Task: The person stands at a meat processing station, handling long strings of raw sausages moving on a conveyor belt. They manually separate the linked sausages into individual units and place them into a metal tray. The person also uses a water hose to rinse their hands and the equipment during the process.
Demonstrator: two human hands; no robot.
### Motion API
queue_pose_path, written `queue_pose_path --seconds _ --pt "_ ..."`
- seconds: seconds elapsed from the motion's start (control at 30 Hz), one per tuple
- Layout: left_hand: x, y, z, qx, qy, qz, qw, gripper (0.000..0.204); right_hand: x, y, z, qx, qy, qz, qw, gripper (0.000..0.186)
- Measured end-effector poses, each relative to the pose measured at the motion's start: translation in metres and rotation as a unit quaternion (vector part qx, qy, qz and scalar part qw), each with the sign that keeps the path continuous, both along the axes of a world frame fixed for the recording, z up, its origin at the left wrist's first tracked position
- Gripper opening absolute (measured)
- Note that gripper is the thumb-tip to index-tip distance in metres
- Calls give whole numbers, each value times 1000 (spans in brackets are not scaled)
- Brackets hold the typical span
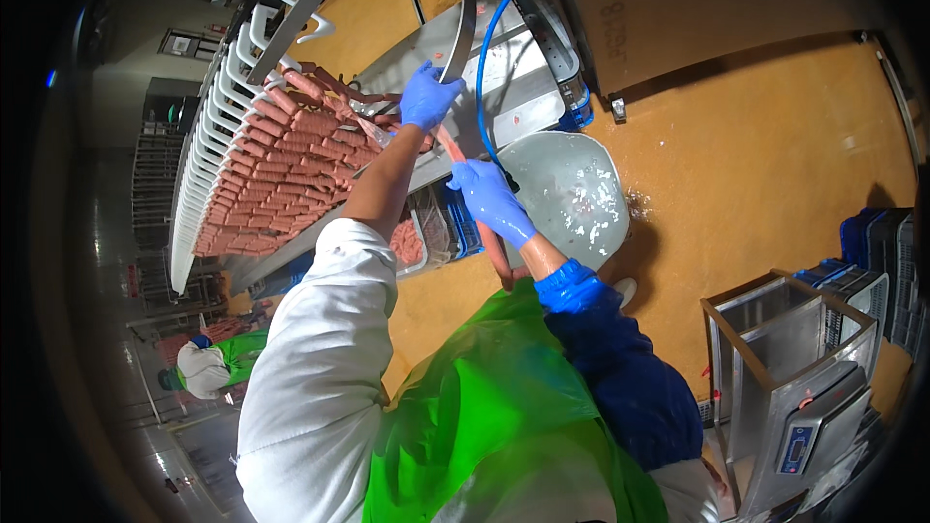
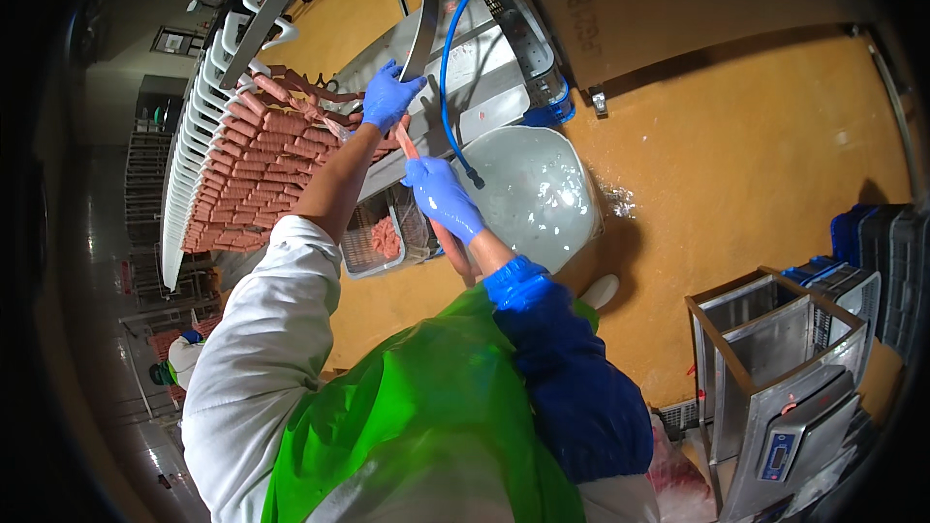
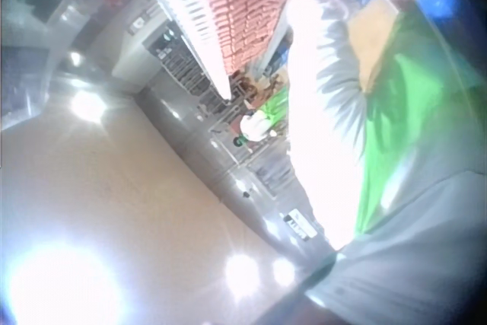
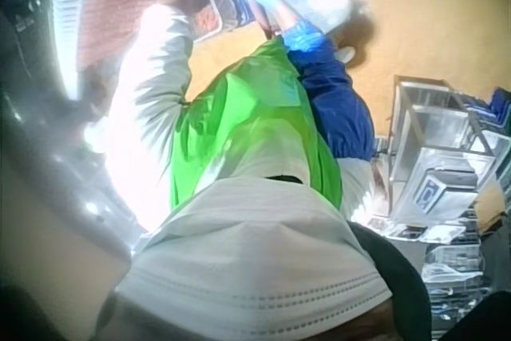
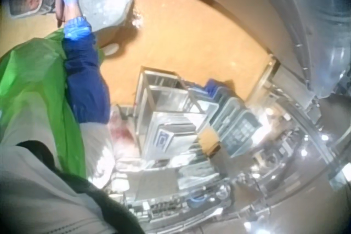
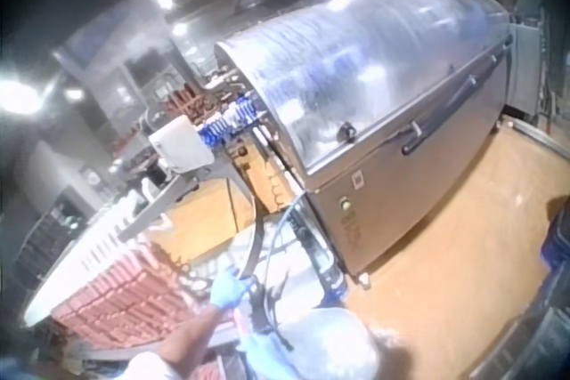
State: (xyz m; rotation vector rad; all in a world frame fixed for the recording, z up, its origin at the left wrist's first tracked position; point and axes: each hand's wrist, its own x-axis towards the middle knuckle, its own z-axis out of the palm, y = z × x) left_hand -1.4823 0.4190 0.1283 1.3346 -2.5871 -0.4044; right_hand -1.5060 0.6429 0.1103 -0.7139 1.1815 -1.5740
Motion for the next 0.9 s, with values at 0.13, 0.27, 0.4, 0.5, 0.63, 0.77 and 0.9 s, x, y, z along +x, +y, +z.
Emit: queue_pose_path --seconds 0.13,0.27,0.4,0.5,0.63,0.77,0.9 --pt "11 -6 -3 13 1 -3 1000 45 14 30 9 14 -102 -13 995 30" --pt "-2 19 22 118 78 29 989 49 9 72 16 44 -103 0 994 25" --pt "9 6 16 31 10 28 999 56 28 124 -13 23 -169 38 985 31" --pt "14 0 18 37 -24 13 999 65 22 161 -28 -71 22 57 996 29" --pt "24 -4 27 -27 -84 23 996 58 -2 225 -14 -83 384 44 919 13" --pt "27 4 18 47 -54 -27 997 63 -35 311 11 167 -209 -148 952 30" --pt "42 3 19 -44 65 -39 996 75 -30 251 56 131 -203 -113 964 31"
